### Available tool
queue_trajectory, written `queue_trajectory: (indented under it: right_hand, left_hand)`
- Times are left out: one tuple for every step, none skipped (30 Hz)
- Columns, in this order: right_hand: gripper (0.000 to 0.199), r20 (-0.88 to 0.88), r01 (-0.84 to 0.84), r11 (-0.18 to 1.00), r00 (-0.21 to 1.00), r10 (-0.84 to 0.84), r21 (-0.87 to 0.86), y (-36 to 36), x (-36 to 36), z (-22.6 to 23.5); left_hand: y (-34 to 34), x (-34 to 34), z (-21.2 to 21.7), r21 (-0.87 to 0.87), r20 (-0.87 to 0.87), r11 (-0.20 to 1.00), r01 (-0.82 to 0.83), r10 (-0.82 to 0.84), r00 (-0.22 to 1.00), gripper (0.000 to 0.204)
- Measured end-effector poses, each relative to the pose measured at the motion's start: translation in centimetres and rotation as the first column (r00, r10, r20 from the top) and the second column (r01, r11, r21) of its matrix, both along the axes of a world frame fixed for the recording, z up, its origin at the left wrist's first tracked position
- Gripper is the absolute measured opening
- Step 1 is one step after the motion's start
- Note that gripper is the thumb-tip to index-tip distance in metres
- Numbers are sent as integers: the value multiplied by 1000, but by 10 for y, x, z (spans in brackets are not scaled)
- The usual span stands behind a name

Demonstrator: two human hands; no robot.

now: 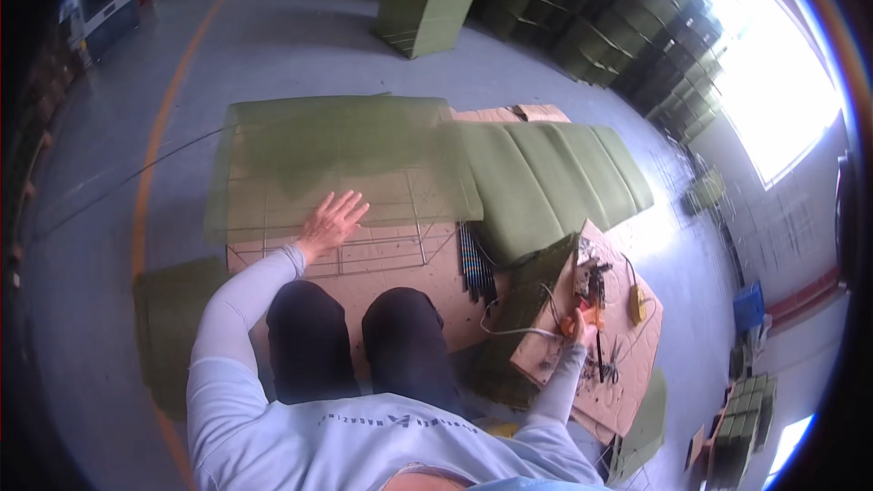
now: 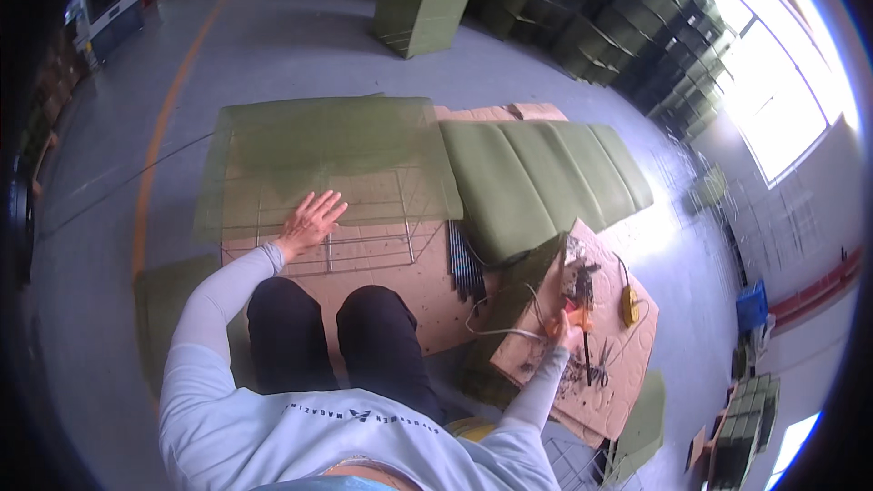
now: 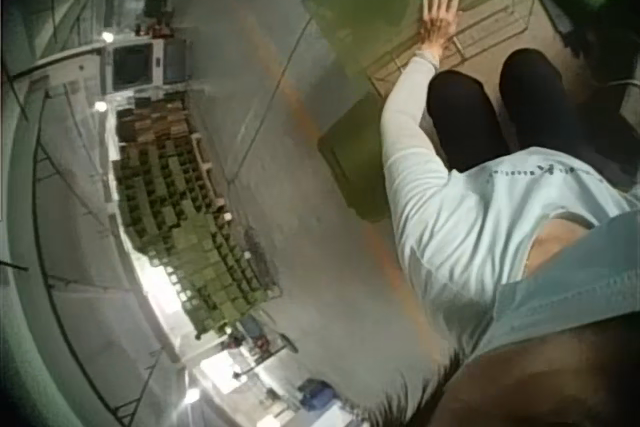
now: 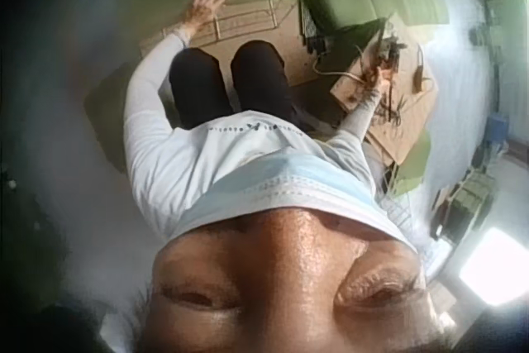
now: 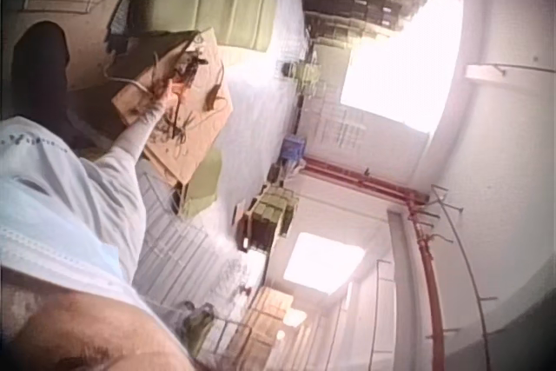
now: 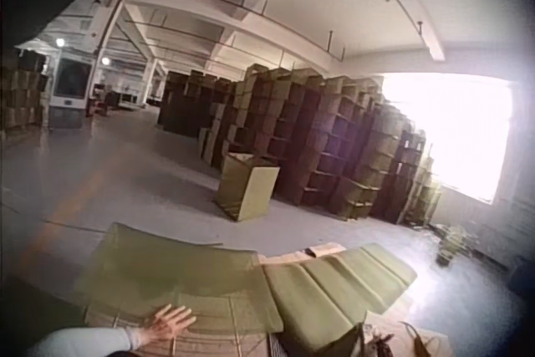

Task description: The person is assembling green mesh containers by folding them and then attaching a mesh sheet to a wire frame using a hot glue gun.

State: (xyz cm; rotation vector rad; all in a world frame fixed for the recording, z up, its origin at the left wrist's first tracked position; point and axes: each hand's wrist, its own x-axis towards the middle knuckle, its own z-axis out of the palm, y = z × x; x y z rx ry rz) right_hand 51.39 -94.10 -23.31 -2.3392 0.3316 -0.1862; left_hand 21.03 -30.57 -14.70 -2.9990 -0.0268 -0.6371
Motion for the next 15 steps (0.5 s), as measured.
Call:
queue_trajectory:
  right_hand:
    - [41, -3, 13, 989, 1000, -12, 147, -2, 10, -2]
    - [35, -27, 63, 989, 998, -60, 133, -6, 15, 1]
    - [30, -84, 158, 984, 985, -151, 85, -7, 21, 3]
    - [21, -188, 102, 755, 982, 29, 647, -12, 18, 9]
    - [15, -124, 68, 535, 990, 70, 842, -13, 16, 15]
    - [14, -147, 64, 441, 976, 158, 895, -15, 10, 23]
    - [13, -152, 72, 353, 967, 204, 933, -15, 2, 32]
    - [16, -92, 38, 306, 982, 164, 951, -12, -9, 38]
    - [13, 63, -119, 206, 964, 260, 971, -12, -23, 48]
    - [18, 139, -176, 248, 977, 161, 953, -6, -36, 54]
    - [26, 187, -184, 313, 982, 18, 932, 1, -50, 59]
    - [26, 195, -185, 324, 981, 3, 928, 4, -63, 68]
    - [34, 298, -311, 154, 949, 105, 938, 7, -74, 79]
    - [43, 396, -401, -8, 903, 167, 916, 13, -81, 90]
    - [45, 503, -479, -159, 800, 327, 864, 21, -82, 103]
  left_hand:
    - [1, 2, -2, 9, -16, 1000, -10, 10, 1000, 47]
    - [2, 0, -3, 13, -33, 999, -34, 35, 999, 47]
    - [2, 0, -5, 8, -43, 999, -37, 37, 998, 47]
    - [2, 0, -6, -11, -35, 999, -34, 34, 999, 47]
    - [3, 0, -7, -27, -24, 999, -33, 32, 999, 47]
    - [3, 0, -7, -33, -28, 999, -41, 40, 999, 48]
    - [3, 0, -7, -28, -29, 999, -33, 33, 999, 48]
    - [3, 0, -7, -17, -35, 999, -35, 34, 999, 49]
    - [3, 1, -7, -8, -38, 999, -34, 34, 999, 50]
    - [3, 0, -6, -21, -57, 999, -35, 34, 998, 52]
    - [3, 0, -6, -18, -52, 999, -29, 28, 998, 52]
    - [2, 0, -6, -41, -69, 999, -30, 28, 997, 55]
    - [2, 0, -6, -60, -84, 997, -39, 33, 996, 58]
    - [1, 0, -6, -54, -88, 998, -43, 39, 995, 62]
    - [1, -1, -7, -50, -105, 998, -34, 29, 994, 62]
